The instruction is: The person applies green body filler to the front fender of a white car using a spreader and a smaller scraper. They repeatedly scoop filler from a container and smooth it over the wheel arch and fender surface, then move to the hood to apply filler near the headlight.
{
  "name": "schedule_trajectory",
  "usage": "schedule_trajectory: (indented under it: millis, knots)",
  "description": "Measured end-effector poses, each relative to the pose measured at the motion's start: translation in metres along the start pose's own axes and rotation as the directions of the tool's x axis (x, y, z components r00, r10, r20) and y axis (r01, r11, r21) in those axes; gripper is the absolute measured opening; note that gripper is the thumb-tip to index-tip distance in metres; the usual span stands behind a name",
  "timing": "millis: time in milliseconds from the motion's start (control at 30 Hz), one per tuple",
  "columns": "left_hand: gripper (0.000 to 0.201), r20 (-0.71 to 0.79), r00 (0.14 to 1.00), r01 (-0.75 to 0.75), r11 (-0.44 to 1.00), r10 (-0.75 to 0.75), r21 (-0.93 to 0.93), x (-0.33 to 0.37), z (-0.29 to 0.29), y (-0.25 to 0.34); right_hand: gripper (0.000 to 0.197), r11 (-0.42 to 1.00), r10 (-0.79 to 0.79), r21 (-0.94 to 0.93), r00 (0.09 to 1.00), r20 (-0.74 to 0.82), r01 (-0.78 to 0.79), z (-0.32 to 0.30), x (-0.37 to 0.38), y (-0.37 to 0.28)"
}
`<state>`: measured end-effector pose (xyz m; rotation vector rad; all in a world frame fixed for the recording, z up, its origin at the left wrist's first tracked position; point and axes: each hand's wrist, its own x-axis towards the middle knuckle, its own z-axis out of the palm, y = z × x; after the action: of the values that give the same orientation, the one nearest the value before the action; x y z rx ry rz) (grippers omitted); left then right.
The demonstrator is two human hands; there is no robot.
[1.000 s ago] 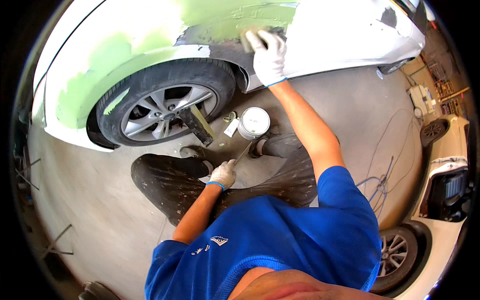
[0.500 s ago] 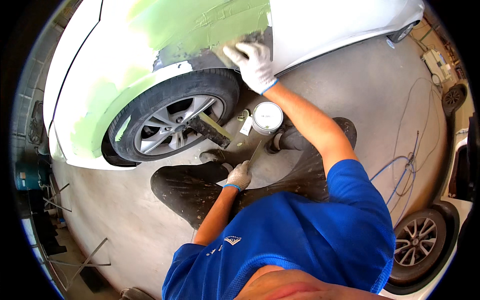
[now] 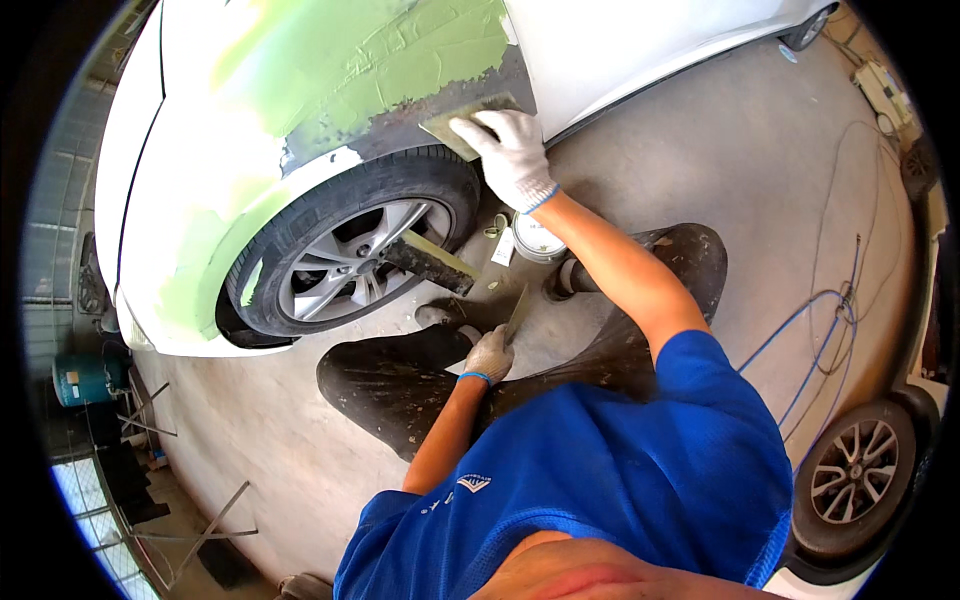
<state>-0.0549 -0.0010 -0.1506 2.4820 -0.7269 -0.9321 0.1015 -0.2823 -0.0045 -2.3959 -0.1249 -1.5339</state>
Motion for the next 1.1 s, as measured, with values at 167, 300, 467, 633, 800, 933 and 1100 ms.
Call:
schedule_trajectory:
  millis: [167,300,467,633,800,933,1100]
  knots:
    - [0.051,0.041,0.999,-0.009,1.0,0.009,0.001,0.001,0.004,-0.004,0.056,0.915,0.385,-0.014,0.881,-0.274,-0.404,-0.025,0.053,0.013]
    - [0.052,0.045,0.999,-0.008,1.0,0.007,0.017,0.004,-0.006,0.007,0.077,0.895,0.414,-0.015,0.844,-0.34,-0.446,0.026,0.068,0.0]
    - [0.05,0.046,0.999,0.023,1.0,-0.022,-0.01,0.001,-0.003,0.001,0.06,0.904,0.413,0.037,0.847,-0.333,-0.426,-0.001,0.056,-0.014]
    - [0.05,0.032,0.999,-0.028,1.0,0.028,-0.015,0.006,0.0,-0.001,0.065,0.838,0.515,0.007,0.786,-0.341,-0.546,0.021,0.077,-0.012]
    - [0.05,0.011,1.0,-0.001,1.0,0.002,-0.014,0.005,0.011,-0.015,0.06,0.813,0.569,0.284,0.796,-0.206,-0.508,0.02,0.049,-0.033]
    - [0.049,0.035,0.999,0.021,0.999,-0.02,-0.045,-0.004,-0.003,0.0,0.059,0.932,0.362,0.112,0.873,-0.326,-0.345,0.021,0.07,-0.047]
    - [0.05,0.017,1.0,0.004,0.999,-0.003,-0.053,-0.003,-0.003,-0.003,0.065,0.982,0.19,0.029,0.964,-0.187,-0.188,0.054,0.021,-0.095]
